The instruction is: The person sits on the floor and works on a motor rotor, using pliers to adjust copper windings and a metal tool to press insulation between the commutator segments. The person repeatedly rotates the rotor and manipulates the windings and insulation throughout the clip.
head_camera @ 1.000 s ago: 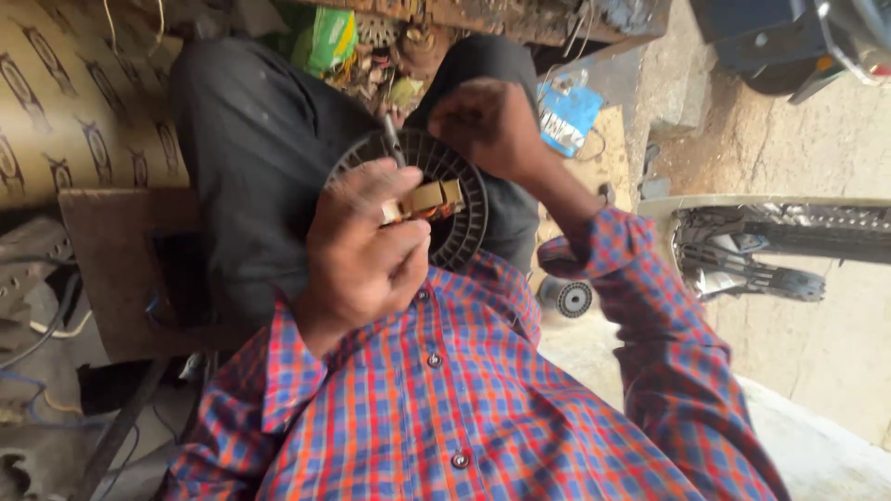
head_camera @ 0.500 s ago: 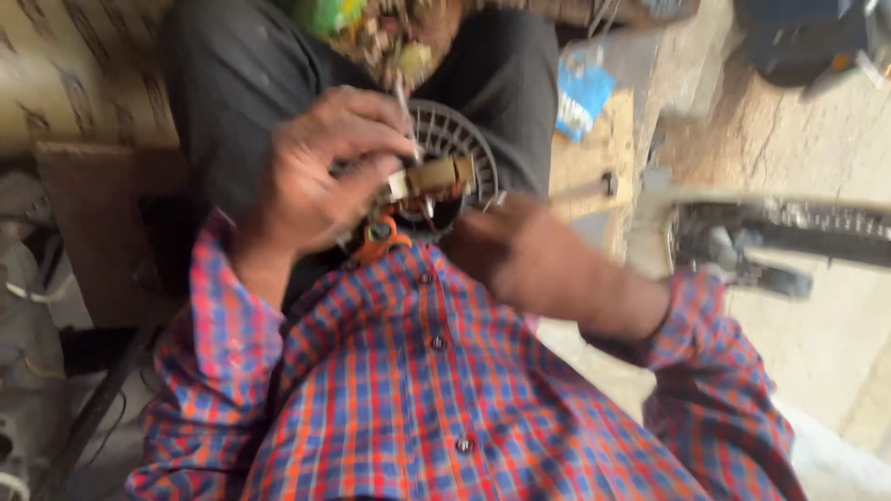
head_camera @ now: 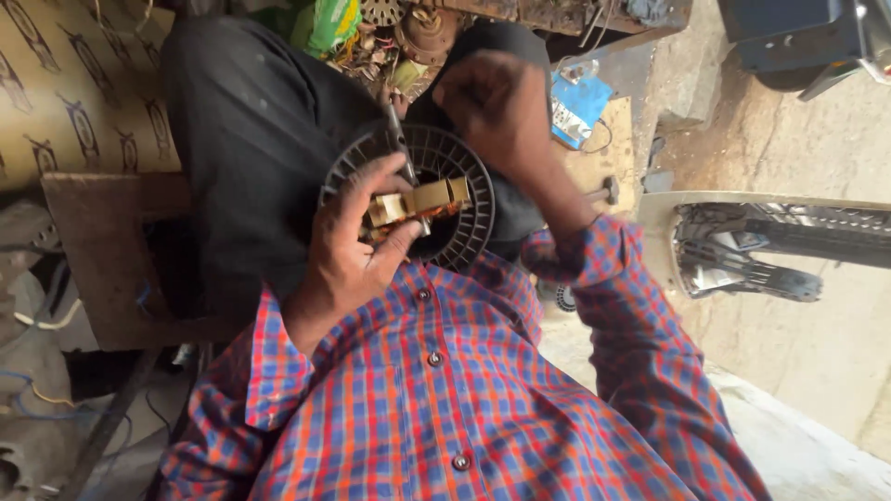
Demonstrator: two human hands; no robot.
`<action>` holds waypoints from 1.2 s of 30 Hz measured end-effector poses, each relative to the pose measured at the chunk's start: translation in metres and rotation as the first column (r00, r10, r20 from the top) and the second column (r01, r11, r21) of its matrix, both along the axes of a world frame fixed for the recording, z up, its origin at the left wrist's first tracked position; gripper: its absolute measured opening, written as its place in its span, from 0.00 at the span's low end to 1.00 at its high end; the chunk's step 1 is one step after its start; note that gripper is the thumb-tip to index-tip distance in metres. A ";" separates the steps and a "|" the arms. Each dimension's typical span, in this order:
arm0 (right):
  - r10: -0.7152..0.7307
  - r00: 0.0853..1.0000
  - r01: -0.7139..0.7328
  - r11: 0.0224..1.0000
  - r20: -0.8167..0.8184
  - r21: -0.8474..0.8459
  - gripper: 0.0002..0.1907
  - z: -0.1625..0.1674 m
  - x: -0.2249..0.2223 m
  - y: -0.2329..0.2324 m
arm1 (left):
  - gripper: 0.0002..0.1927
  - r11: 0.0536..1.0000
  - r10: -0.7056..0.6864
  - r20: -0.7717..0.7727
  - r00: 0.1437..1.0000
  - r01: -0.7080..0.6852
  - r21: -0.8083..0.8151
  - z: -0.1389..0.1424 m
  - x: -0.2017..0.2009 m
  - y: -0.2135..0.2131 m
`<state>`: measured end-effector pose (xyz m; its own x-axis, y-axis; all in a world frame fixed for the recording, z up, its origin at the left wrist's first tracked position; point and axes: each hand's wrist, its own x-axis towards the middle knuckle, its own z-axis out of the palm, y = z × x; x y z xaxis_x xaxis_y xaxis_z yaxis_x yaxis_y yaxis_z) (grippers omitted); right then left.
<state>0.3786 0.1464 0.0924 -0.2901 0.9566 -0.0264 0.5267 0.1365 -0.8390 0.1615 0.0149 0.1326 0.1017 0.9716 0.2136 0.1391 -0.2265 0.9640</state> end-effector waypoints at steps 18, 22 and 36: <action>0.043 0.977 -0.160 0.794 0.209 0.587 0.05 0.050 0.029 -0.001 | 0.18 0.929 -0.342 -0.329 0.880 0.264 -0.260 -0.023 0.015 0.105; 0.434 0.861 -0.508 0.754 0.266 0.417 0.05 0.077 0.022 -0.067 | 0.08 0.862 -0.493 -0.071 0.867 0.476 -0.174 -0.031 -0.014 0.114; 0.243 0.967 -0.256 0.897 0.079 0.361 0.04 0.025 0.033 0.002 | 0.04 0.904 -0.042 -0.266 0.963 0.150 0.401 0.021 0.011 0.021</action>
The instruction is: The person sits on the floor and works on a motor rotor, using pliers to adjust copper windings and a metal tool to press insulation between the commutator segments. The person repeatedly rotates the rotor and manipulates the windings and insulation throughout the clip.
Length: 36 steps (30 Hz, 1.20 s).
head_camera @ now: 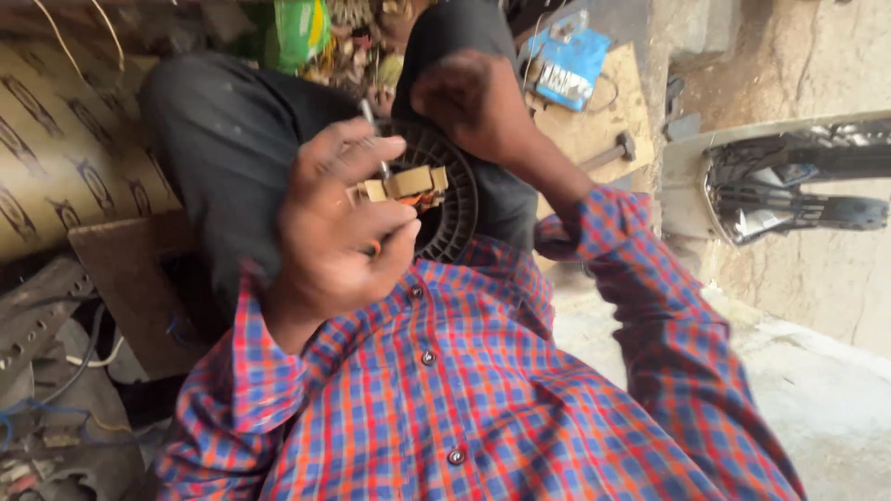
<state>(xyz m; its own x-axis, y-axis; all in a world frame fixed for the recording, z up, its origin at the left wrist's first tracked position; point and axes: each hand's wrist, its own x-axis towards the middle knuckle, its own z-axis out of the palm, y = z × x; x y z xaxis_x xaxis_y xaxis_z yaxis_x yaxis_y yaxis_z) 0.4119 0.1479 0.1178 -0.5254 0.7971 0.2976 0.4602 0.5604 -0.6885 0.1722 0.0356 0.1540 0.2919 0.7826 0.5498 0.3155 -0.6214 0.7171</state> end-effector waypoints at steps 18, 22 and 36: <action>0.081 0.996 -0.077 0.992 0.038 -0.097 0.06 0.029 0.022 -0.042 | 0.08 0.886 0.298 -0.536 0.790 -0.019 0.464 0.006 0.001 -0.008; -0.116 0.960 0.015 0.931 -0.255 -0.365 0.04 -0.038 0.009 -0.013 | 0.07 0.994 0.105 -0.103 0.989 -0.108 -0.030 0.007 -0.007 -0.008; 0.204 0.849 -0.472 0.707 -0.488 -0.526 0.04 0.072 0.053 -0.036 | 0.17 1.000 0.007 -0.395 0.919 -0.013 -0.011 0.004 -0.002 -0.013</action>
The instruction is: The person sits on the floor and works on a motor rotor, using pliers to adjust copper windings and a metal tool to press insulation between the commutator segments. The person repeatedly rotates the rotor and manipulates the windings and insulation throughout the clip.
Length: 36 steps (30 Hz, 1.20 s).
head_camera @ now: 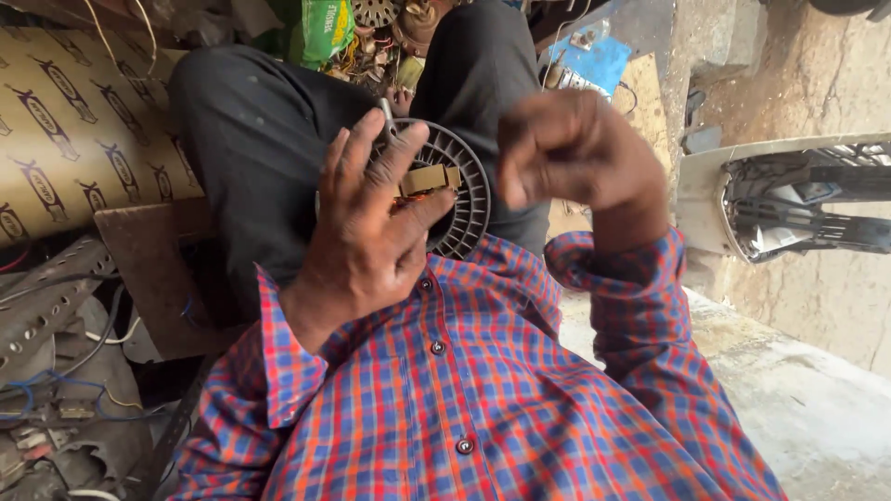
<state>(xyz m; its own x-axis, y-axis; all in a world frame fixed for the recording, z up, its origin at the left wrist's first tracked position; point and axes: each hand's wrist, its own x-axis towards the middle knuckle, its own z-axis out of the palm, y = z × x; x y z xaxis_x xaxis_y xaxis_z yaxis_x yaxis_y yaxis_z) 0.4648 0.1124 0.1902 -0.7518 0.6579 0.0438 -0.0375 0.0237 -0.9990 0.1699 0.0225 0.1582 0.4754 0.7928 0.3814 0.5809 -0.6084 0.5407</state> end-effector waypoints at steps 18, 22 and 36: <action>-0.622 0.768 0.329 0.588 -0.153 -0.739 0.06 -0.123 -0.063 0.000 | 0.33 0.869 0.253 0.454 0.855 0.006 -0.495 -0.012 -0.003 0.005; -0.583 0.696 0.085 0.648 -0.420 -0.757 0.08 -0.090 -0.071 -0.010 | 0.31 0.880 0.235 0.535 0.812 0.056 -0.472 0.003 0.002 0.011; -0.911 0.403 0.707 0.249 0.088 -0.662 0.27 -0.066 -0.017 -0.167 | 0.29 0.460 0.312 0.647 0.696 0.485 -0.744 -0.003 0.094 0.001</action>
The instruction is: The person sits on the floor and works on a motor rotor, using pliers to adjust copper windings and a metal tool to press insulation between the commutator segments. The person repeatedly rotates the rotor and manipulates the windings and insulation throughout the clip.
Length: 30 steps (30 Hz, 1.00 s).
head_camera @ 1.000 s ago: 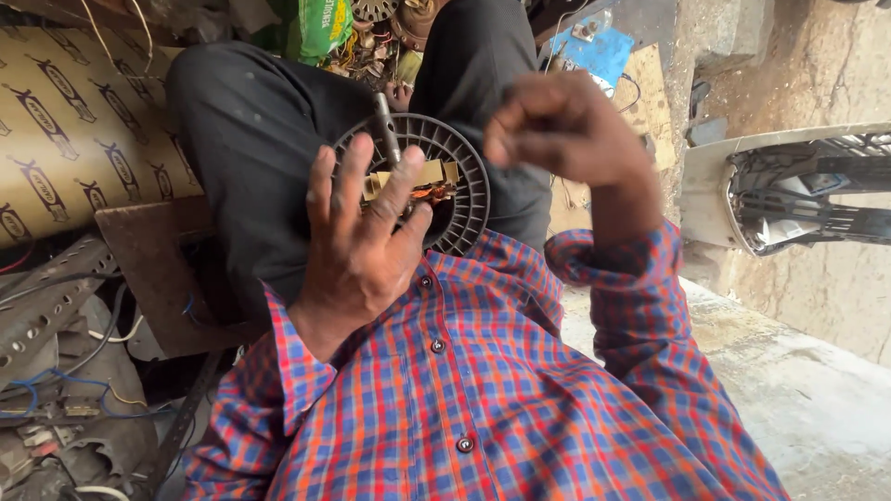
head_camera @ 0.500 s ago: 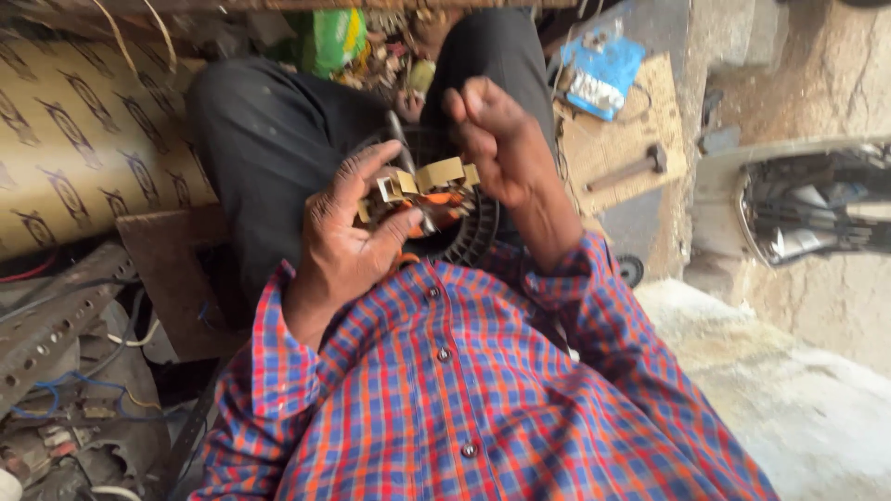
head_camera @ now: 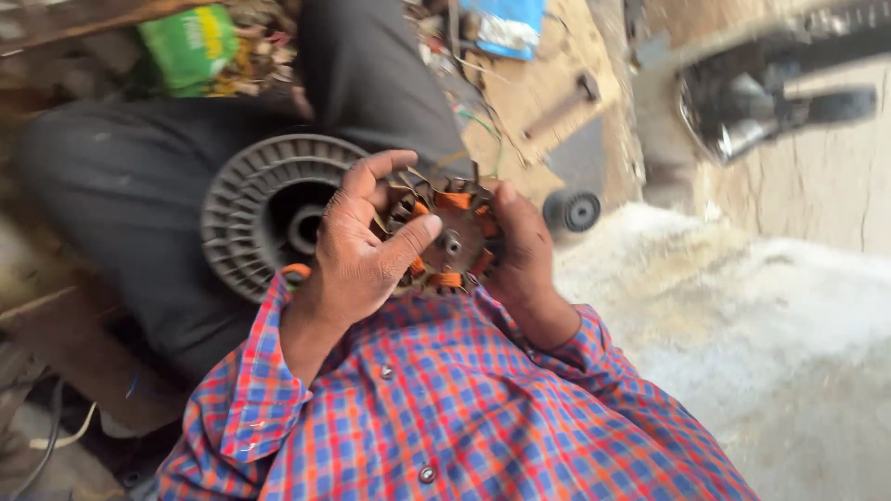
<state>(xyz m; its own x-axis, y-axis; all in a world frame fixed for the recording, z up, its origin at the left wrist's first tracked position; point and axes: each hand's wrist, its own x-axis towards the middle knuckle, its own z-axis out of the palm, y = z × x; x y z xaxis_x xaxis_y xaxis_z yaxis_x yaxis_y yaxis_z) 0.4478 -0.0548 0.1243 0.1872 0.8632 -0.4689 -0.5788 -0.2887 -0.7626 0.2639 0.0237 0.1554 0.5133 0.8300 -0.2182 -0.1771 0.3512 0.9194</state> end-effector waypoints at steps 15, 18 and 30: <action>-0.066 0.989 0.071 0.997 -0.133 0.030 0.25 -0.045 -0.008 -0.028 | 0.08 0.464 0.260 -0.684 0.682 0.533 0.707 0.007 0.030 0.006; -0.080 0.988 0.085 0.996 -0.132 0.034 0.25 -0.051 -0.008 -0.030 | 0.07 0.502 0.121 -0.688 0.716 0.554 0.665 0.015 0.037 0.019; 0.240 0.946 -0.308 0.877 0.217 0.369 0.30 -0.004 -0.011 0.020 | 0.27 0.989 0.063 -0.082 0.995 -0.051 0.140 -0.008 -0.056 -0.020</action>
